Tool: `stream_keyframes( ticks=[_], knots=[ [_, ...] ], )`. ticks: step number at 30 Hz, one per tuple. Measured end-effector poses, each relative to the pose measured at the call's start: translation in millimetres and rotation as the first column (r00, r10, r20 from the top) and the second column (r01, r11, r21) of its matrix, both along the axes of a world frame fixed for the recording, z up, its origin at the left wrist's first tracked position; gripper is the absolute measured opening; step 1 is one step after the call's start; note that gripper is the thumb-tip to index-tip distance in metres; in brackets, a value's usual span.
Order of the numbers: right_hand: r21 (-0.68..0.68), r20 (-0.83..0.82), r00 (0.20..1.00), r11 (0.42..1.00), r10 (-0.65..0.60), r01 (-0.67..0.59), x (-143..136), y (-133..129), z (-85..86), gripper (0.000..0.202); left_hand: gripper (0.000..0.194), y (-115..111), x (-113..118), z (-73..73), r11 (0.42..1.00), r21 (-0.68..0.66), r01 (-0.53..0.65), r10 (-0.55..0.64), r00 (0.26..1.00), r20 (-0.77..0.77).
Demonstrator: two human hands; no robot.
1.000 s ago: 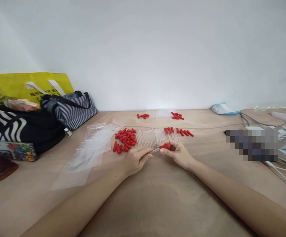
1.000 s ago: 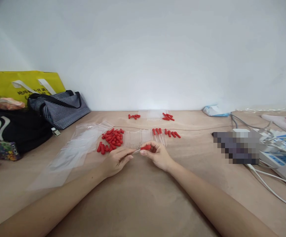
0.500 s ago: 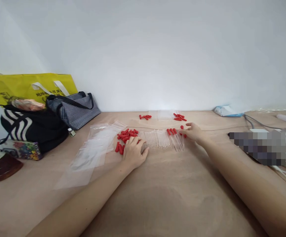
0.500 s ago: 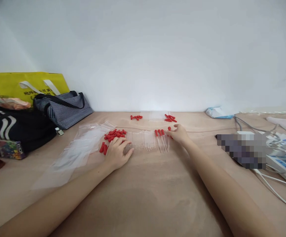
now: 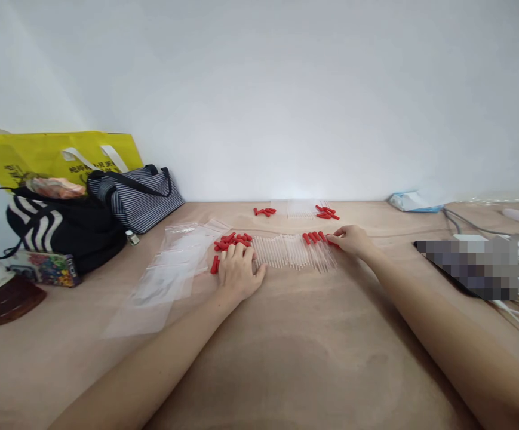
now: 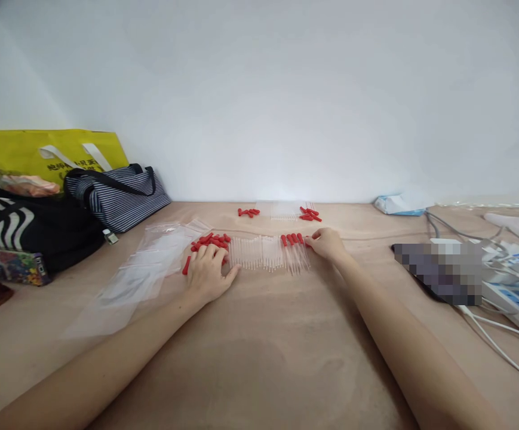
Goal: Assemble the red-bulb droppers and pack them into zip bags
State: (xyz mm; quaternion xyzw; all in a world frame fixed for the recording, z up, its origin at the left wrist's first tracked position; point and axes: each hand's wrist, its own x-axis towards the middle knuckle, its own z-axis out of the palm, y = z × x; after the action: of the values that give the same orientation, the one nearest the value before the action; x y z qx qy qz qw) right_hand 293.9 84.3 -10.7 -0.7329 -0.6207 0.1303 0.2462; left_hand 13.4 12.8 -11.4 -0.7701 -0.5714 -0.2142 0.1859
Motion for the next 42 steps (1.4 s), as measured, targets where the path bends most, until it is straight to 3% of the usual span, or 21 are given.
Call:
stream_keyframes(
  ticks=[7, 14, 19, 26, 29, 32, 35, 37, 38, 40, 42],
  knots=[
    [-0.035, 0.007, 1.0, 0.999, -0.007, 0.008, -0.5, 4.7, -1.3, 0.022, 0.026, -4.7, -5.9, 2.0, 0.999, -0.033, 0.008, -0.01, 0.998, -0.056],
    [-0.145, -0.085, 0.996, 0.989, -0.015, 0.002, 0.0, 3.1, -0.8, 0.016, 0.028, -11.4, 6.7, 10.1, 0.968, -0.186, -0.167, 0.123, 0.966, -0.228],
    [-0.148, -0.158, 0.987, 0.989, -0.034, 0.01, -3.5, 0.4, 1.3, 0.016, 0.027, -14.5, 7.6, 13.1, 0.944, -0.263, -0.199, 0.126, 0.954, -0.272],
    [-0.072, -0.257, 0.965, 0.997, -0.043, 0.025, 1.7, 0.8, 5.7, 0.014, 0.026, -38.4, -2.2, 29.5, 0.965, -0.189, -0.182, 0.118, 0.945, -0.306],
    [0.001, -0.319, 0.946, 0.998, -0.055, 0.058, 2.4, 1.1, 11.7, 0.021, 0.024, -50.7, -10.0, 30.9, 0.979, -0.177, -0.099, 0.049, 0.963, -0.266],
    [0.054, -0.418, 0.909, 0.998, -0.004, 0.029, -7.1, -5.5, 15.9, 0.023, 0.024, -57.2, -16.7, 24.4, 0.97, -0.229, 0.082, -0.128, 0.972, -0.195],
    [0.103, -0.551, 0.825, 0.991, 0.124, -0.08, -26.0, -24.2, 11.6, 0.011, 0.023, -55.8, -21.5, 17.9, 0.925, -0.298, 0.235, -0.285, 0.948, -0.139],
    [0.172, -0.712, 0.655, 0.968, 0.252, -0.185, -39.1, -42.2, 3.8, 0.009, 0.023, -51.5, -24.4, 17.0, 0.902, -0.328, 0.282, -0.34, 0.931, -0.134],
    [0.183, -0.734, 0.609, 0.951, 0.301, -0.249, -44.7, -51.6, -0.8, 0.012, 0.022, -48.9, -25.6, 17.4, 0.891, -0.34, 0.3, -0.363, 0.921, -0.139],
    [0.203, -0.702, 0.588, 0.904, 0.402, -0.376, -53.0, -68.9, -9.1, 0.014, 0.021, -43.7, -26.8, 19.0, 0.874, -0.355, 0.332, -0.403, 0.903, -0.147],
    [0.227, -0.595, 0.631, 0.857, 0.498, -0.462, -57.7, -82.1, -14.1, 0.009, 0.019, -39.0, -24.8, 19.9, 0.853, -0.367, 0.37, -0.438, 0.891, -0.118]
  ],
)
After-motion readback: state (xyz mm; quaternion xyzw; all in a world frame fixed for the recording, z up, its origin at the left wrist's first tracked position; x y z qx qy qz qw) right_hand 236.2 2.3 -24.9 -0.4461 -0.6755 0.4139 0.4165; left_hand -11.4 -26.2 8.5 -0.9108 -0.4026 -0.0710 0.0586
